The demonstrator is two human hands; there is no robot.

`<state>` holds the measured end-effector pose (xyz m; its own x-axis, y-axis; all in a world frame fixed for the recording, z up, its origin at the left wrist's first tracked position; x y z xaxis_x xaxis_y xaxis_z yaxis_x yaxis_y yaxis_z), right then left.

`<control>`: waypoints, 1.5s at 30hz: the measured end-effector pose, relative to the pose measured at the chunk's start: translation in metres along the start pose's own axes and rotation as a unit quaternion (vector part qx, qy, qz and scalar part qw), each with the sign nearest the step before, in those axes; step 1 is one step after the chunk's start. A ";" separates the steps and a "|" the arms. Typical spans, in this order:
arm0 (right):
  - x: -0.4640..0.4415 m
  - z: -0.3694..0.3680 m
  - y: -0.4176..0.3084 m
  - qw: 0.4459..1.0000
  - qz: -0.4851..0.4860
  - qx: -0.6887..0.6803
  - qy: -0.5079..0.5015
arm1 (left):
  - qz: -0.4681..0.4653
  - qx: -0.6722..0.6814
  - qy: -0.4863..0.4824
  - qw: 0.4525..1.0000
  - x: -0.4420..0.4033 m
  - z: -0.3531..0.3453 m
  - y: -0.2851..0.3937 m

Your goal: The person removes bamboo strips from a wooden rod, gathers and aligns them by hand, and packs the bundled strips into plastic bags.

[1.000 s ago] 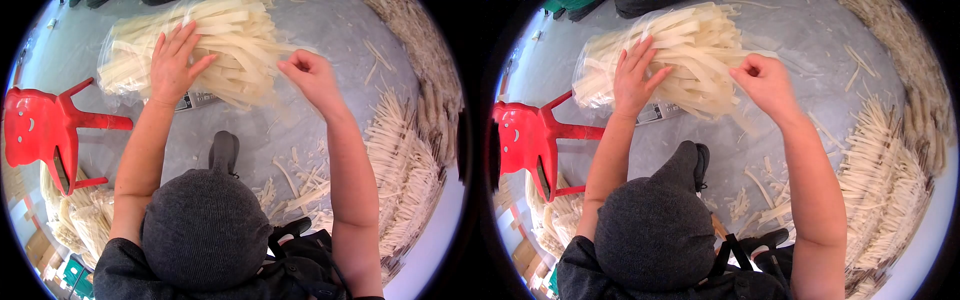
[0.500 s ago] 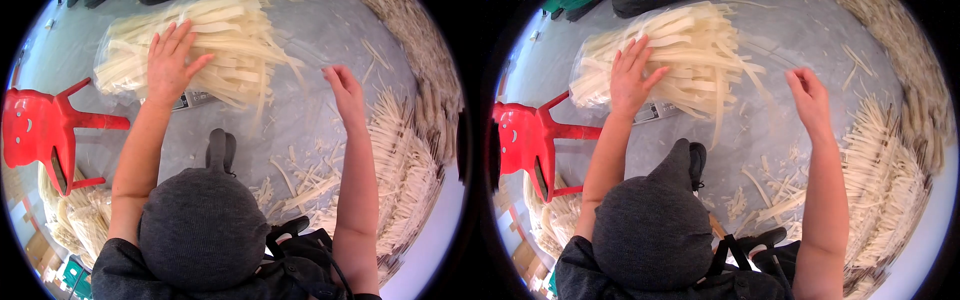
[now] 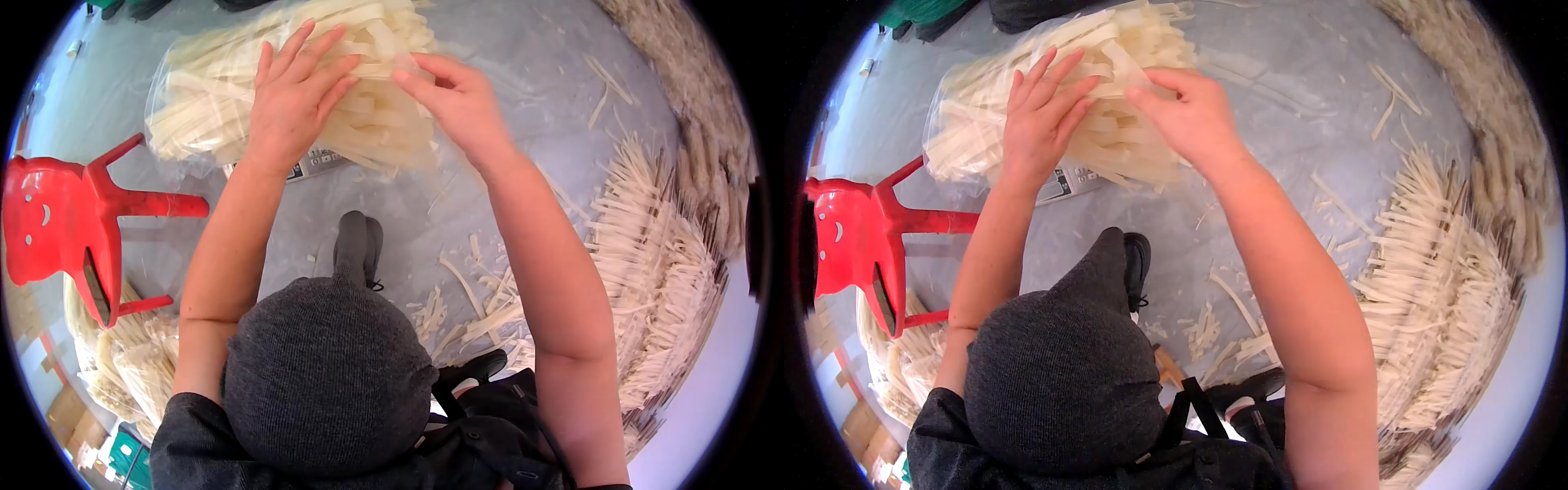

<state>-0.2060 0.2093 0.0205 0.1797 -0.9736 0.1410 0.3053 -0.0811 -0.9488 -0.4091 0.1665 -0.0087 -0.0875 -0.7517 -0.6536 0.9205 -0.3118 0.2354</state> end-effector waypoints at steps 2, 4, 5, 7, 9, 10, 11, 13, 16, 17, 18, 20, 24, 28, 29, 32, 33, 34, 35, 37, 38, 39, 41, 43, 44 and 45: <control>0.001 0.003 0.002 0.997 -0.059 -0.050 -0.001 | -0.009 0.017 0.001 1.000 0.001 0.000 0.001; 0.001 0.003 0.001 0.988 -0.118 -0.101 0.005 | -0.007 0.020 -0.004 1.000 0.001 0.001 0.003; -0.001 0.001 -0.001 0.995 -0.090 -0.047 0.012 | -0.007 0.023 -0.008 1.000 0.001 0.001 0.003; -0.009 0.000 0.002 0.998 -0.062 0.007 0.021 | -0.011 0.024 -0.005 1.000 0.001 0.001 0.000; -0.019 0.004 0.005 0.995 0.032 0.041 0.084 | -0.013 0.024 0.001 1.000 0.000 0.002 -0.001; -0.020 0.010 0.007 0.995 0.034 0.041 0.083 | -0.017 -0.006 -0.005 1.000 -0.002 0.004 -0.002; -0.018 0.020 0.003 0.990 -0.009 -0.010 0.139 | -0.021 -0.035 -0.010 0.999 -0.002 0.007 -0.002; -0.018 0.052 0.013 0.968 -0.046 -0.087 0.230 | 0.002 -0.066 -0.014 0.998 0.000 0.012 -0.003; -0.023 0.145 0.072 0.928 -0.049 -0.253 0.268 | 0.039 -0.101 -0.018 0.994 0.004 0.014 -0.003; -0.009 0.158 0.074 0.911 -0.037 -0.292 0.290 | 0.054 -0.106 -0.019 0.993 0.005 0.015 -0.002; 0.014 0.169 0.074 0.892 -0.025 -0.329 0.310 | 0.054 -0.106 -0.019 0.993 0.004 0.018 0.000; 0.059 0.197 0.089 0.854 -0.083 -0.382 0.342 | 0.064 -0.025 -0.007 0.998 -0.003 0.030 0.006; 0.153 0.234 0.155 0.851 -0.235 -0.340 0.325 | 0.126 0.150 0.039 0.980 -0.008 0.050 -0.008; 0.242 0.232 0.220 0.827 -0.376 -0.289 0.302 | 0.165 0.184 0.141 0.959 -0.018 0.065 -0.007; 0.264 0.235 0.242 0.830 -0.396 -0.255 0.299 | 0.191 0.230 0.174 0.938 -0.020 0.066 -0.007; 0.319 0.239 0.300 0.860 -0.396 0.056 0.317 | 0.179 0.245 0.189 0.934 -0.024 0.070 0.002; 0.325 0.239 0.306 0.828 -0.378 0.271 0.314 | 0.179 0.242 0.185 0.935 -0.024 0.071 0.004; 0.331 0.241 0.310 0.836 -0.366 0.287 0.292 | 0.179 0.241 0.184 0.936 -0.025 0.072 0.005; 0.328 0.237 0.304 0.836 -0.367 0.286 0.291 | 0.177 0.234 0.182 0.938 -0.025 0.071 0.006; 0.297 0.215 0.265 0.875 -0.313 0.285 0.236 | 0.176 0.229 0.178 0.941 -0.025 0.070 0.007; 0.280 0.207 0.247 0.884 -0.312 0.289 0.194 | 0.170 0.223 0.175 0.944 -0.024 0.068 0.004; 0.267 0.202 0.244 0.884 -0.312 0.289 0.195 | 0.164 0.216 0.173 0.947 -0.024 0.067 0.002; 0.243 0.193 0.241 0.919 -0.229 0.257 0.192 | 0.165 0.207 0.167 0.950 -0.024 0.064 0.000; 0.215 0.177 0.228 0.929 -0.210 0.240 0.186 | 0.166 0.197 0.160 0.953 -0.023 0.062 -0.005; 0.201 0.168 0.218 0.939 -0.192 0.224 0.179 | 0.182 0.170 0.122 0.961 -0.022 0.062 -0.009; 0.186 0.158 0.206 0.938 -0.192 0.224 0.180 | 0.197 0.143 0.084 0.966 -0.021 0.060 -0.012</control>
Point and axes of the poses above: each hand's wrist, its own x-axis away from the middle knuckle, its own z-axis out of the back of the hand, y = z × x, the point moved 1 cm from there along -x, towards the middle knuckle, and after that the axes turned 8 degrees about y, right-handed, at the moved point
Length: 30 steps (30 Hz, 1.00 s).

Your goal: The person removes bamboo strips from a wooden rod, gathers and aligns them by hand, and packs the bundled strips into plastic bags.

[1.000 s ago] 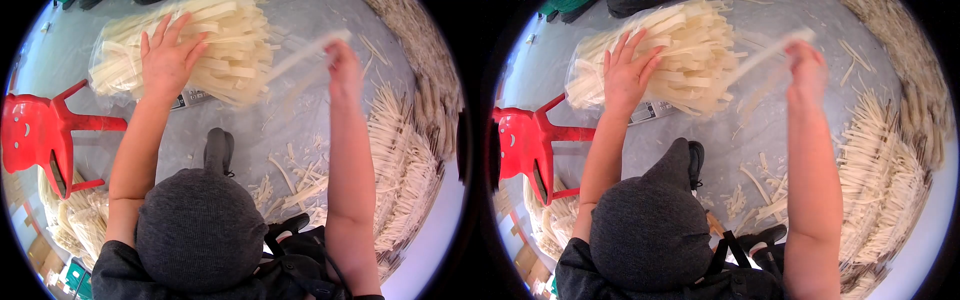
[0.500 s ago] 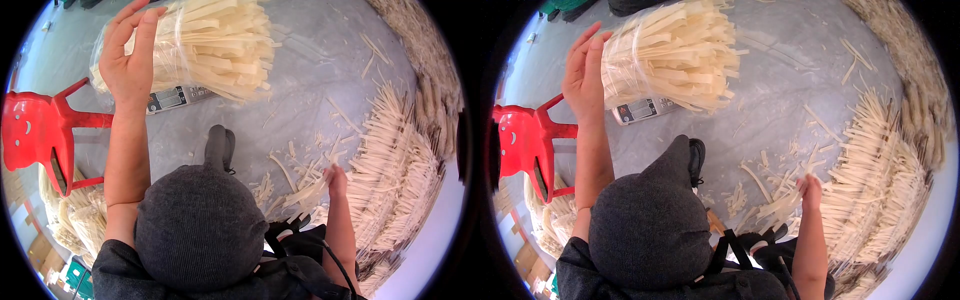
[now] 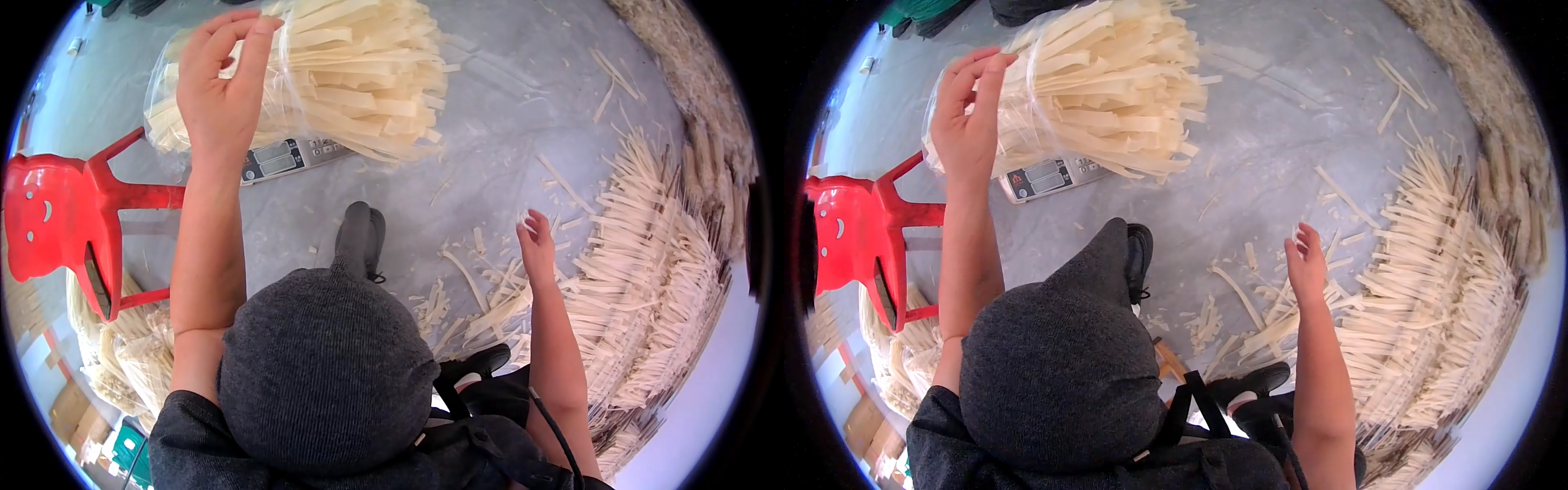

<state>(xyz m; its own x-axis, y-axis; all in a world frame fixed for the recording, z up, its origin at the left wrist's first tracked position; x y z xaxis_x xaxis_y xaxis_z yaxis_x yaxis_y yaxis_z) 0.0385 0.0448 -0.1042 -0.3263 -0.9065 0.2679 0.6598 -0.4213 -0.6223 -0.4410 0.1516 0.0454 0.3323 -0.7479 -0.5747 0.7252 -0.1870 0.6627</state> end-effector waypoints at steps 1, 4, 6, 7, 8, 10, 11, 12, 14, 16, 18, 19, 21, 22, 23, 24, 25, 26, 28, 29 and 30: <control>-0.004 -0.006 -0.021 0.999 -0.019 -0.023 -0.013 | 0.000 0.001 -0.001 1.000 0.000 -0.005 -0.004; -0.025 -0.036 -0.057 0.990 -0.083 -0.094 -0.072 | -0.017 -0.131 -0.028 0.991 0.004 -0.024 -0.008; -0.025 -0.052 -0.110 0.955 -0.175 -0.206 -0.119 | 0.035 -0.238 -0.105 0.965 0.006 -0.033 -0.005; -0.029 -0.062 -0.126 0.942 -0.183 -0.238 -0.147 | 0.033 -0.235 -0.107 0.966 0.003 -0.035 -0.007; -0.033 -0.073 -0.139 0.927 -0.191 -0.270 -0.175 | 0.042 -0.221 -0.126 0.966 -0.002 -0.037 -0.012; -0.040 -0.100 -0.163 0.902 -0.216 -0.323 -0.191 | 0.046 -0.205 -0.146 0.967 -0.008 -0.037 -0.021; -0.042 -0.114 -0.175 0.888 -0.236 -0.344 -0.193 | 0.090 -0.106 -0.140 0.980 -0.010 -0.037 -0.024; -0.041 -0.124 -0.184 0.873 -0.257 -0.366 -0.194 | 0.132 -0.004 -0.136 0.982 -0.013 -0.039 -0.027; -0.027 -0.132 -0.205 0.843 -0.250 -0.422 -0.221 | 0.193 0.092 -0.139 0.967 -0.022 -0.023 -0.016; -0.022 -0.121 -0.209 0.810 -0.237 -0.475 -0.249 | 0.254 0.186 -0.139 0.939 -0.031 -0.005 0.008; -0.016 -0.099 -0.207 0.802 -0.196 -0.532 -0.188 | 0.269 0.267 -0.130 0.916 -0.042 0.008 0.037; -0.010 -0.079 -0.204 0.802 -0.195 -0.535 -0.179 | 0.283 0.320 -0.128 0.895 -0.048 0.013 0.053; 0.006 -0.018 -0.195 0.776 -0.189 -0.583 -0.147 | 0.284 0.388 -0.127 0.867 -0.066 0.024 0.097; 0.010 0.003 -0.182 0.776 -0.182 -0.587 -0.140 | 0.276 0.395 -0.131 0.866 -0.075 0.031 0.116; 0.014 0.023 -0.167 0.736 -0.173 -0.644 -0.114 | 0.277 0.460 -0.208 0.818 -0.080 0.038 0.136; 0.023 0.042 -0.156 0.692 -0.163 -0.698 -0.088 | 0.270 0.493 -0.249 0.789 -0.081 0.040 0.153; 0.034 0.056 -0.148 0.690 -0.155 -0.702 -0.082 | 0.264 0.522 -0.290 0.757 -0.081 0.041 0.170; 0.046 0.070 -0.141 0.686 -0.140 -0.711 -0.070 | 0.232 0.571 -0.382 0.689 -0.083 0.034 0.187; 0.070 0.095 -0.140 0.677 -0.117 -0.725 -0.049 | 0.186 0.608 -0.478 0.606 -0.069 0.034 0.240; 0.082 0.106 -0.141 0.676 -0.104 -0.728 -0.046 | 0.234 0.564 -0.435 0.662 -0.052 0.037 0.273; 0.091 0.116 -0.139 0.675 -0.090 -0.731 -0.046 | 0.254 0.540 -0.413 0.688 -0.042 0.042 0.288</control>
Point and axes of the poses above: each hand's wrist, its own x-axis away from the middle knuckle, its own z-axis out of the back of the hand, y = z × x, the point moved 1 cm from there along -x, towards the middle knuckle, and after that the axes turned 8 degrees about y, right-handed, at the moved point
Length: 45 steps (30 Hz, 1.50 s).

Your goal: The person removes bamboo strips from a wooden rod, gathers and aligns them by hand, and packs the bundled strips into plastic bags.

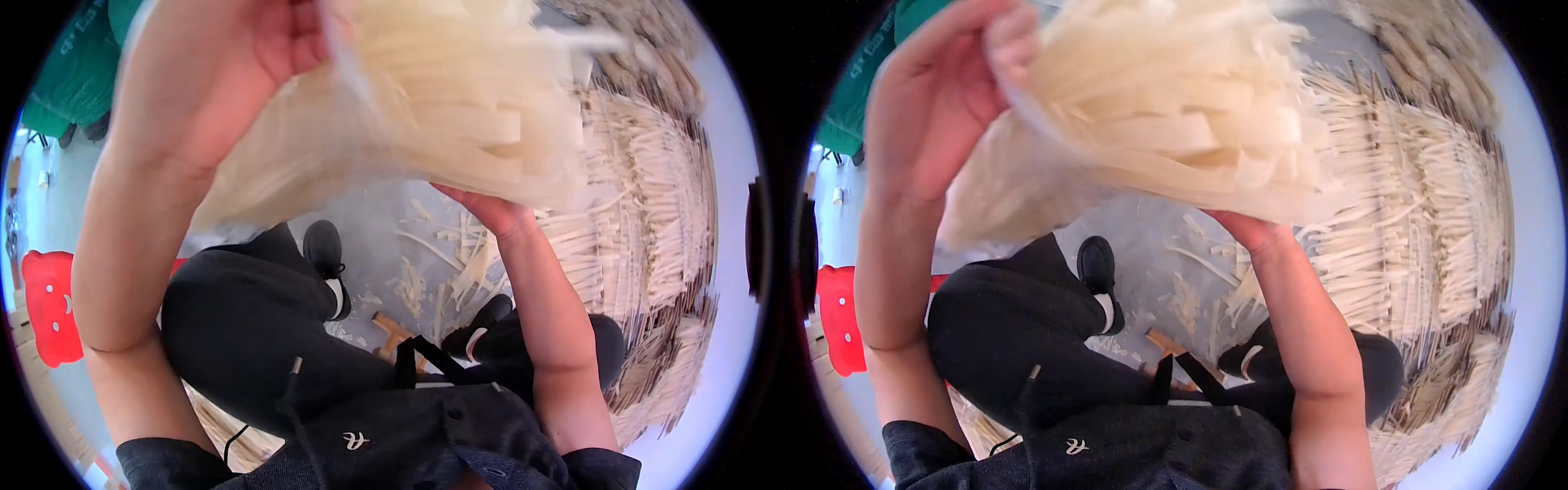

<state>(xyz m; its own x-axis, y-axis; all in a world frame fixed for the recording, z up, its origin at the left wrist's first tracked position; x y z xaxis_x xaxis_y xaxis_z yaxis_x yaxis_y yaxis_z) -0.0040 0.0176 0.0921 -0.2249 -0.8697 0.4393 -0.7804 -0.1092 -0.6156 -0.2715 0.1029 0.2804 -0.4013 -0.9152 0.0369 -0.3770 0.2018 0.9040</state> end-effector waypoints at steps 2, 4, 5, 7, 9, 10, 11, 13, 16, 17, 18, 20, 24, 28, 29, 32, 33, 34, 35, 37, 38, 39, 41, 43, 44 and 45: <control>0.018 0.006 -0.019 0.999 0.023 -0.002 -0.027 | 0.010 -0.106 0.017 0.994 0.010 -0.022 -0.014; 0.030 0.022 -0.037 0.997 0.047 0.007 -0.062 | 0.009 -0.233 -0.045 0.971 0.012 -0.026 -0.040; 0.034 0.034 -0.047 0.995 0.060 0.017 -0.080 | 0.023 -0.258 -0.021 0.966 0.018 -0.025 -0.049; 0.040 0.055 -0.054 0.991 0.071 0.045 -0.104 | 0.065 -0.286 0.043 0.955 0.029 -0.019 -0.071; 0.048 0.072 -0.041 0.992 0.056 0.073 -0.087 | 0.119 -0.303 0.097 0.941 0.036 0.001 -0.107; 0.051 0.074 -0.026 0.994 0.034 0.089 -0.058 | 0.143 -0.317 0.114 0.930 0.039 0.017 -0.131; 0.053 0.076 -0.012 0.994 0.012 0.103 -0.030 | 0.163 -0.389 0.104 0.901 0.043 0.034 -0.158; 0.059 0.074 0.009 0.990 -0.030 0.134 0.022 | 0.177 -0.533 0.060 0.825 0.045 0.076 -0.216; 0.074 0.079 0.023 0.961 -0.062 0.255 0.090 | 0.211 -0.619 0.020 0.756 0.049 0.058 -0.211; 0.073 0.078 0.021 0.954 -0.055 0.285 0.078 | 0.254 -0.628 0.019 0.735 0.053 0.044 -0.199; 0.071 0.078 0.020 0.945 -0.048 0.317 0.065 | 0.250 -0.632 0.015 0.734 0.054 0.039 -0.192; 0.065 0.076 0.021 0.937 -0.030 0.340 0.077 | 0.290 -0.578 0.012 0.763 0.056 0.034 -0.183; 0.027 0.099 0.042 0.945 -0.094 0.291 0.120 | 0.293 -0.597 0.004 0.747 0.045 0.037 -0.187; -0.001 0.114 0.049 0.928 -0.195 0.304 0.095 | 0.314 -0.561 0.018 0.766 0.041 0.058 -0.191; 0.010 0.099 0.038 0.896 -0.175 0.400 0.085 | 0.313 -0.551 0.013 0.774 0.041 0.065 -0.191; -0.042 0.147 0.088 0.891 0.004 0.453 0.039 | 0.328 -0.507 0.019 0.797 0.042 0.072 -0.188; -0.046 0.149 0.092 0.884 0.037 0.464 0.048 | 0.331 -0.506 0.023 0.796 0.041 0.072 -0.187; -0.050 0.151 0.096 0.875 0.070 0.475 0.057 | 0.334 -0.501 0.014 0.798 0.040 0.073 -0.187; -0.058 0.161 0.092 0.777 0.254 0.576 0.024 | 0.335 -0.497 0.005 0.801 0.040 0.072 -0.186; -0.044 0.161 0.074 0.633 0.421 0.649 -0.013 | 0.343 -0.485 0.007 0.804 0.039 0.069 -0.187; -0.018 0.142 0.046 0.719 0.306 0.624 0.011 | 0.345 -0.479 0.008 0.807 0.038 0.065 -0.187; 0.003 0.128 0.022 0.789 0.187 0.585 0.036 | 0.334 -0.453 -0.011 0.827 0.038 0.059 -0.186; 0.023 0.127 -0.003 0.798 0.181 0.574 0.045 | 0.316 -0.460 -0.004 0.830 0.033 0.050 -0.195; 0.046 0.122 -0.018 0.807 0.175 0.562 0.055 | 0.295 -0.470 0.008 0.832 0.031 0.040 -0.199; 0.058 0.116 -0.023 0.838 0.154 0.518 0.076 | 0.292 -0.467 0.003 0.835 0.028 0.038 -0.200; 0.066 0.115 -0.027 0.867 0.133 0.470 0.098 | 0.289 -0.470 -0.003 0.834 0.026 0.036 -0.202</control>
Point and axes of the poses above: each hand's wrist, its own x-axis away from the middle knuckle, its own z-axis out of the back of the hand, y = z × x, the point moved 1 cm from there along -x, towards the middle knuckle, and after that the axes turned 8 degrees about y, right-handed, at the moved point
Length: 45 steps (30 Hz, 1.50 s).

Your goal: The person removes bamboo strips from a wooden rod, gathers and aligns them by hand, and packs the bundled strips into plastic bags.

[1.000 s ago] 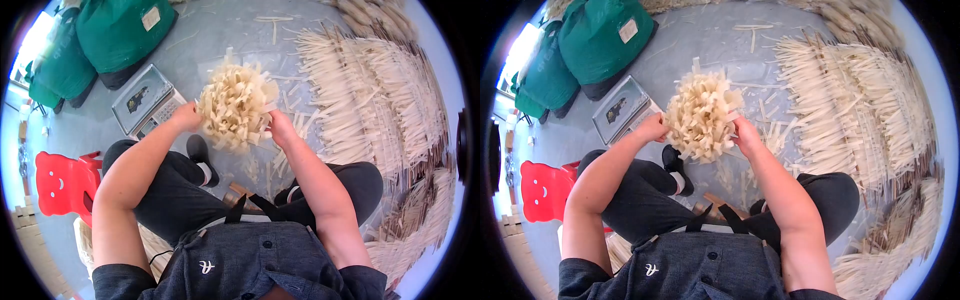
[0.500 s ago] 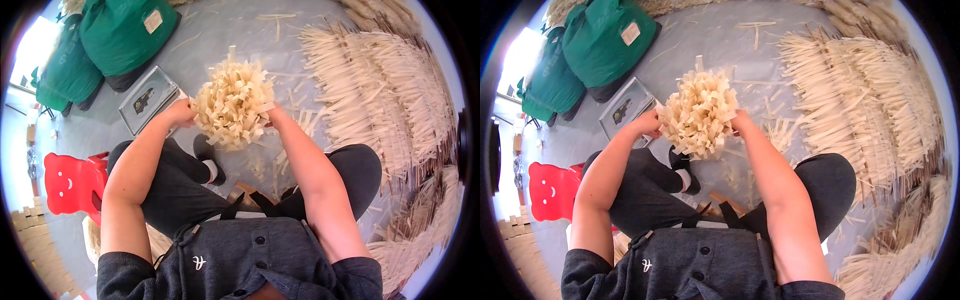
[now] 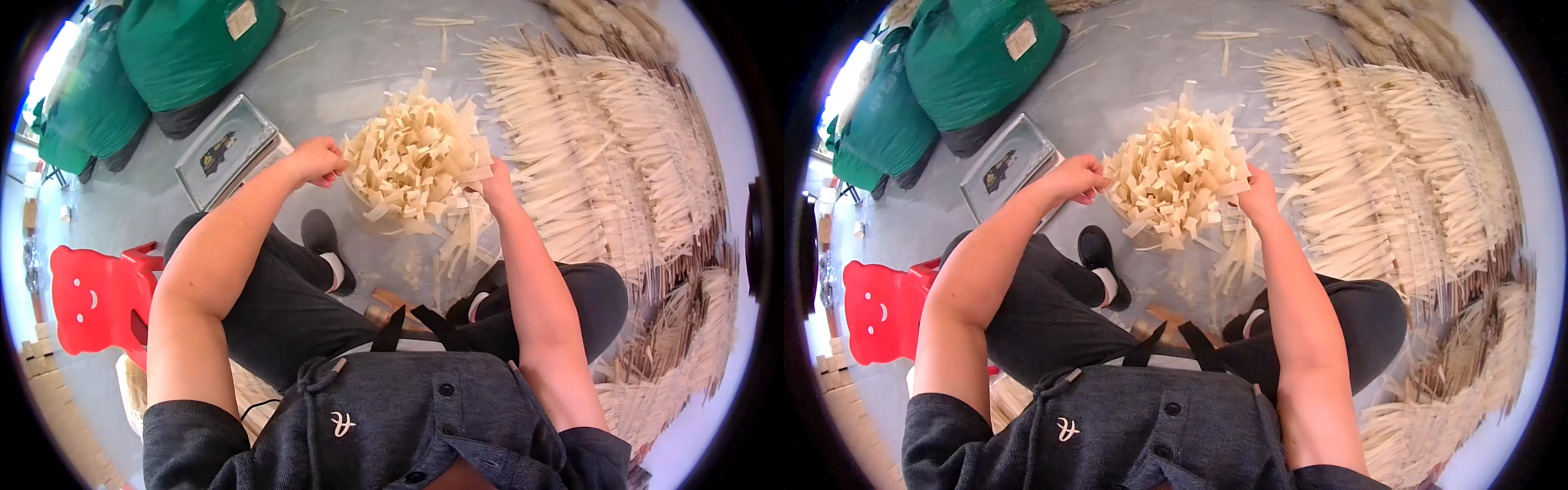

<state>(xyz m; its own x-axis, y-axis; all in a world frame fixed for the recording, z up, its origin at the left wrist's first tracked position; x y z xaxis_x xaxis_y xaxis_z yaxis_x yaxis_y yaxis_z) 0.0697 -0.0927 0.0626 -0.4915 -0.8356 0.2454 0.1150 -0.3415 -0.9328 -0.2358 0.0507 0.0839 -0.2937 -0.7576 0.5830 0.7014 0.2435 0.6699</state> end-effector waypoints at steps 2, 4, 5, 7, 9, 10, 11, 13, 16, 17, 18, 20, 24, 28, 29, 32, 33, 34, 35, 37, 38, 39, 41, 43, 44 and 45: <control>0.006 0.012 -0.003 1.000 -0.027 -0.011 -0.002 | -0.014 -0.008 -0.006 1.000 0.003 -0.004 0.012; 0.005 0.025 -0.013 0.998 -0.049 -0.028 -0.003 | -0.049 -0.004 0.015 0.999 0.011 -0.002 0.033; 0.006 0.028 -0.027 0.998 -0.047 -0.044 -0.007 | -0.053 -0.006 0.014 0.998 0.017 0.001 0.043; 0.013 0.033 -0.055 0.997 -0.047 -0.063 -0.009 | -0.147 0.042 0.063 0.986 0.031 0.017 0.063; 0.024 0.039 -0.089 0.999 -0.006 -0.015 -0.046 | -0.165 0.060 0.052 0.983 0.052 0.028 0.074; 0.032 0.039 -0.099 0.998 0.021 -0.022 -0.061 | -0.180 0.082 0.043 0.979 0.058 0.031 0.075; 0.036 0.041 -0.092 0.998 0.020 -0.029 -0.057 | -0.182 0.074 0.040 0.980 0.059 0.028 0.071; 0.036 0.037 -0.063 0.997 -0.020 0.028 -0.068 | -0.139 -0.021 0.046 0.989 0.048 0.015 0.046; 0.022 0.030 -0.045 0.993 0.010 0.109 -0.039 | -0.161 -0.126 0.072 0.976 0.034 0.006 0.047; 0.020 0.028 -0.047 0.986 0.056 0.155 0.002 | -0.180 -0.114 0.082 0.974 0.035 0.005 0.051; 0.026 0.033 -0.066 0.997 0.034 0.074 0.003 | -0.200 -0.090 0.122 0.968 0.046 0.009 0.060; 0.044 0.044 -0.106 0.999 0.043 0.001 -0.010 | -0.205 -0.022 0.087 0.975 0.072 0.031 0.076; 0.054 0.052 -0.120 0.991 0.114 -0.058 -0.047 | -0.190 0.080 -0.007 0.978 0.104 0.055 0.087; 0.018 0.054 -0.066 0.984 -0.047 0.073 -0.154 | -0.118 -0.116 -0.092 0.982 0.053 0.033 0.051; 0.012 0.050 -0.058 0.977 -0.037 0.157 -0.141 | -0.106 -0.188 -0.091 0.972 0.043 0.022 0.047; 0.003 0.033 -0.067 0.963 0.056 0.258 -0.053 | -0.142 -0.304 0.015 0.942 0.031 0.007 0.067; 0.003 0.027 -0.073 0.953 0.135 0.269 0.027 | -0.142 -0.302 0.015 0.943 0.029 0.002 0.071; -0.001 0.020 -0.074 0.952 0.136 0.272 0.026 | -0.164 -0.331 0.081 0.926 0.027 -0.002 0.076; -0.007 0.013 -0.073 0.940 0.205 0.269 0.043 | -0.185 -0.359 0.146 0.903 0.025 -0.005 0.079; -0.015 -0.003 -0.065 0.921 0.278 0.266 0.059 | -0.259 -0.320 0.186 0.892 0.003 -0.021 0.067; -0.019 -0.014 -0.058 0.924 0.271 0.267 0.033 | -0.331 -0.287 0.223 0.871 -0.005 -0.025 0.066; -0.020 -0.027 -0.054 0.927 0.262 0.268 0.007 | -0.332 -0.287 0.224 0.870 -0.006 -0.026 0.072; -0.012 -0.051 -0.046 0.894 0.322 0.311 -0.003 | -0.307 -0.246 0.192 0.899 -0.012 -0.029 0.083; 0.006 -0.070 -0.044 0.857 0.377 0.351 -0.010 | -0.287 -0.241 0.190 0.907 -0.020 -0.024 0.086; 0.019 -0.076 -0.049 0.837 0.413 0.358 -0.024 | -0.267 -0.232 0.190 0.916 -0.024 -0.023 0.087; 0.025 -0.079 -0.054 0.814 0.449 0.365 -0.039 | -0.268 -0.231 0.190 0.916 -0.029 -0.021 0.085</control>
<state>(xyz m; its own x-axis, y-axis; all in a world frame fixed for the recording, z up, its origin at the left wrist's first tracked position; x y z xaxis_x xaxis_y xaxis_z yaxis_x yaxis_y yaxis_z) -0.0170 -0.0612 0.0984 0.1272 -0.9042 -0.4078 0.8950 0.2818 -0.3457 -0.1536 0.0803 0.1142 -0.4908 -0.8707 -0.0323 0.7486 -0.4403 0.4956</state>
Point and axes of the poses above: each hand's wrist, its own x-axis away from the middle knuckle, its own z-axis out of the back of the hand, y = z × x, the point moved 1 cm from there along -x, towards the middle knuckle, and after that the axes turned 8 degrees about y, right-handed, at the moved point
